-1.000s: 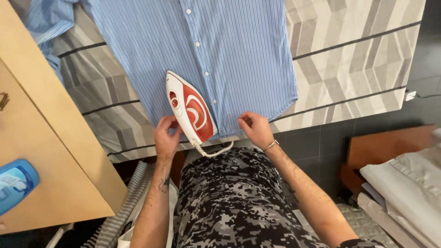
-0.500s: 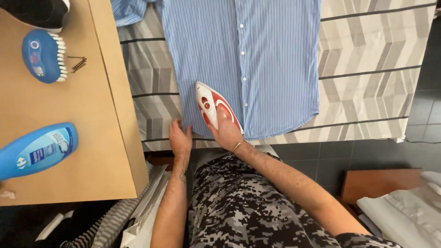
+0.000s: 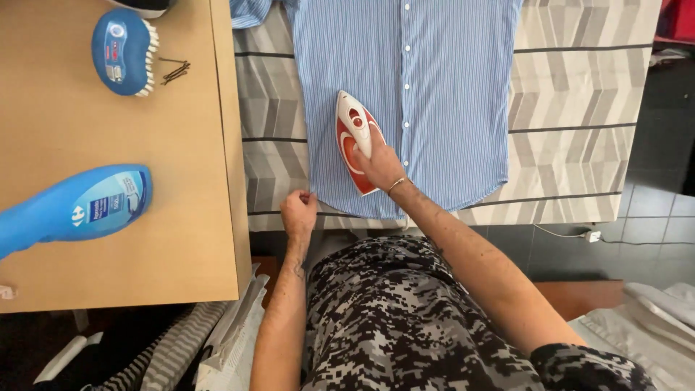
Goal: Ironing a blue button-down shirt on a flat surface to remove wrinkles.
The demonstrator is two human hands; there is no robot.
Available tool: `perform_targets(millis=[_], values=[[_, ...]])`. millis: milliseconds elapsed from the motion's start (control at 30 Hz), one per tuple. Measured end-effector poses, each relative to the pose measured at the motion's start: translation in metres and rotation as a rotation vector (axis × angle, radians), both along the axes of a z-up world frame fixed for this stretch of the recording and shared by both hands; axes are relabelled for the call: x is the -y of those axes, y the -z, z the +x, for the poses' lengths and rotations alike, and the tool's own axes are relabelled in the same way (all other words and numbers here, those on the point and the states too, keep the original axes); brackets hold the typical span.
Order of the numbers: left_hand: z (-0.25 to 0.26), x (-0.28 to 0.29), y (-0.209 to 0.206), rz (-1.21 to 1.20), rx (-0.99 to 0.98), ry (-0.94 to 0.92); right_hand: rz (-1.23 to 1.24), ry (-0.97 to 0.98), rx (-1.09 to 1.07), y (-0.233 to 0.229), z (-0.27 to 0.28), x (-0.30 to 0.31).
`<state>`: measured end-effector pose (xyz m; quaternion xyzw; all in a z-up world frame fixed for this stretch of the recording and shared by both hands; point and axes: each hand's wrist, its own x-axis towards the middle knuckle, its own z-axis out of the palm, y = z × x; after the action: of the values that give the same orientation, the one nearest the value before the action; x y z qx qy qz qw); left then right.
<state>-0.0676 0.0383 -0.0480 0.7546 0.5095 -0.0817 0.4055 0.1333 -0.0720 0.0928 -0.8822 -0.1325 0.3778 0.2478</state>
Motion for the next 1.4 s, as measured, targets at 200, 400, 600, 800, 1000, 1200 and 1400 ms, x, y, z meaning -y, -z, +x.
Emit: perform_targets(millis=[200, 400, 600, 800, 1000, 1200, 1400], values=[[-0.003, 0.002, 0.006, -0.005, 0.086, -0.029, -0.002, -0.023, -0.057, -0.031, -0.024, -0.006], [-0.004, 0.001, -0.007, -0.016, 0.100, 0.001, -0.029, -0.078, -0.136, -0.025, -0.049, 0.008], [-0.008, 0.000, 0.000, -0.018, 0.099, 0.009, 0.004, 0.164, -0.040, -0.029, -0.031, 0.000], [-0.008, -0.001, 0.002, -0.011, 0.089, 0.035, 0.053, 0.369, 0.066, -0.004, 0.006, -0.010], [-0.009, -0.004, 0.003, -0.025, 0.069, 0.053, 0.097, 0.483, 0.055, -0.008, -0.016, -0.005], [-0.005, -0.005, -0.007, -0.049, 0.065, 0.059, 0.091, 0.492, -0.010, -0.030, -0.024, -0.005], [-0.006, -0.007, 0.006, -0.049, 0.042, 0.058, 0.108, 0.518, 0.050, 0.007, 0.025, -0.010]])
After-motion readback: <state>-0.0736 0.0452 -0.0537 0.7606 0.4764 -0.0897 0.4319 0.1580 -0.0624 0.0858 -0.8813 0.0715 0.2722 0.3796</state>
